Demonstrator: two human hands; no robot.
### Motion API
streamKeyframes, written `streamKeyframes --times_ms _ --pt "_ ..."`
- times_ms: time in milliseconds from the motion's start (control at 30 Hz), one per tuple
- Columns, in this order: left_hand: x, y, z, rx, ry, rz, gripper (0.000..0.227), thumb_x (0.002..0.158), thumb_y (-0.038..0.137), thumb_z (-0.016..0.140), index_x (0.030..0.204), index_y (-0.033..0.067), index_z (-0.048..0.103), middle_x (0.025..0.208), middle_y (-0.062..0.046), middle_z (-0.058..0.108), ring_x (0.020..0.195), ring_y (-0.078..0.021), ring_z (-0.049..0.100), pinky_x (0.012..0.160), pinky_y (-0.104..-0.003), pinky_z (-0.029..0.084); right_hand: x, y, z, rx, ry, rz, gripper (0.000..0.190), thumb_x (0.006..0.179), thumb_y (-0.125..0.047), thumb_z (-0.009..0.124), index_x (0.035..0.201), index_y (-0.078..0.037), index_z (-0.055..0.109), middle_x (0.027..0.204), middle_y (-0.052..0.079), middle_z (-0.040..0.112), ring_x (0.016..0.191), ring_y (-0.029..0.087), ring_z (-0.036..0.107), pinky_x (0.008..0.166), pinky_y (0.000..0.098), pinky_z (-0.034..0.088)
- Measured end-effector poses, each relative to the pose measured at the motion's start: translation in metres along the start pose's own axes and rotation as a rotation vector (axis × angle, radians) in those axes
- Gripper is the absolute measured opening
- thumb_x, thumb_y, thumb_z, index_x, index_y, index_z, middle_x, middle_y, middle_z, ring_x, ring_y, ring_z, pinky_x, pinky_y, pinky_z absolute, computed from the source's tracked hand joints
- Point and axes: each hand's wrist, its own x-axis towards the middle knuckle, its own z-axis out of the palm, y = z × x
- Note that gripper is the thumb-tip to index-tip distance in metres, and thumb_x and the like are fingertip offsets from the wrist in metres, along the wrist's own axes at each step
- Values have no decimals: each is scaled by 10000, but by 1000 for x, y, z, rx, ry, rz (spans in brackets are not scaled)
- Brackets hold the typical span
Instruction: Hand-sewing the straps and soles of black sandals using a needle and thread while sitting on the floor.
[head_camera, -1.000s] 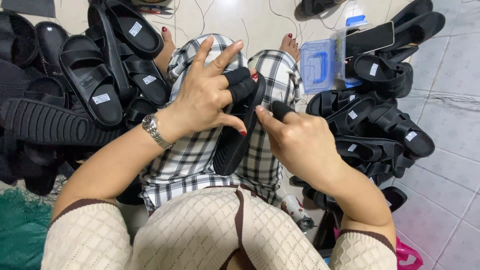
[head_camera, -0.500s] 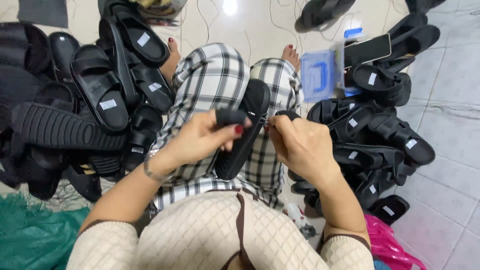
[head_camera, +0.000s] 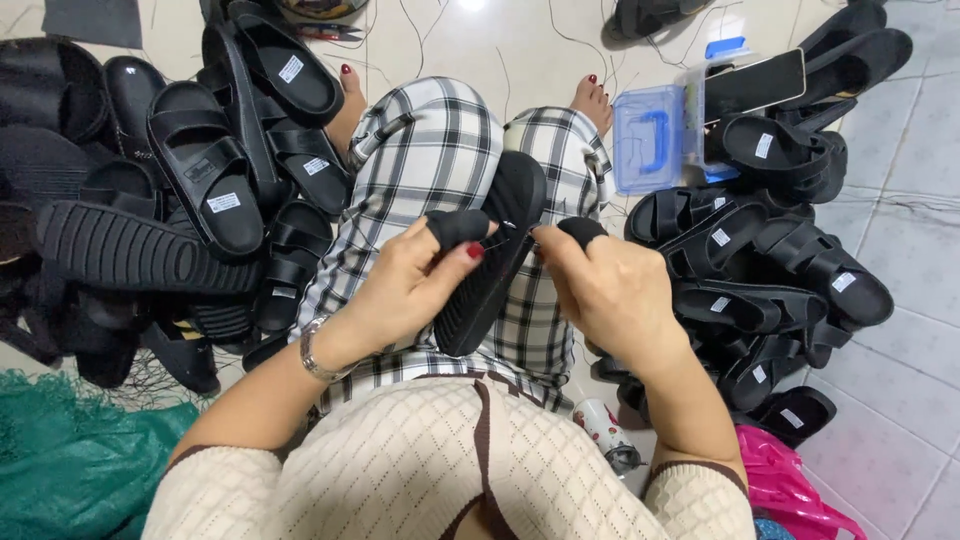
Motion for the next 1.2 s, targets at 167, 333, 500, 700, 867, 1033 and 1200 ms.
streamKeyframes --times_ms 167,333,500,700,867,1033,1200 --pt "5 -2 12 -88 74 -51 97 916 134 748 972 55 753 662 -71 644 627 -177 709 570 -269 562 -5 10 21 128 64 -3 247 929 -140 650 1170 -191 659 554 51 503 494 267 612 504 349 528" --pt "2 -9 29 488 85 284 310 822 300 876 833 32 720 664 -83 569 598 -258 655 527 -312 548 -13 -6 3 -198 66 -3 294 937 -193 560 1202 -277 655 565 -2 445 498 196 555 493 295 512" --pt "-5 -35 31 370 102 226 724 833 208 903 1401 55 481 1208 -184 475 979 -280 512 849 -334 499 -46 -4 -76 -88 -225 317 526 882 -119 725 1382 -280 697 630 42 431 435 213 426 461 376 391" --pt "-3 5 -18 87 211 24 520 751 27 912 1204 62 659 853 44 488 584 -34 316 477 -170 275 -62 36 0 1138 62 546 847 663 132 810 1420 -9 457 1374 171 580 637 50 509 540 148 435" --pt "9 0 0 45 255 120 502 729 84 937 1185 66 728 730 -9 378 435 -123 464 462 -245 436 -23 0 39 812 358 466 418 771 -49 840 1141 -91 651 901 79 720 581 169 660 545 238 517" --pt "10 -2 2 114 231 182 420 804 93 886 1194 79 730 661 -24 439 408 -173 488 453 -272 453 -32 22 37 326 234 288 269 702 -48 790 859 -253 714 648 -76 555 542 189 611 591 282 526" --pt "6 -19 2 201 378 192 261 792 60 898 1036 98 812 745 -45 554 570 -186 616 554 -279 523 -17 -6 47 295 172 230 237 761 -107 784 990 -157 749 562 -11 574 479 181 593 505 266 508"
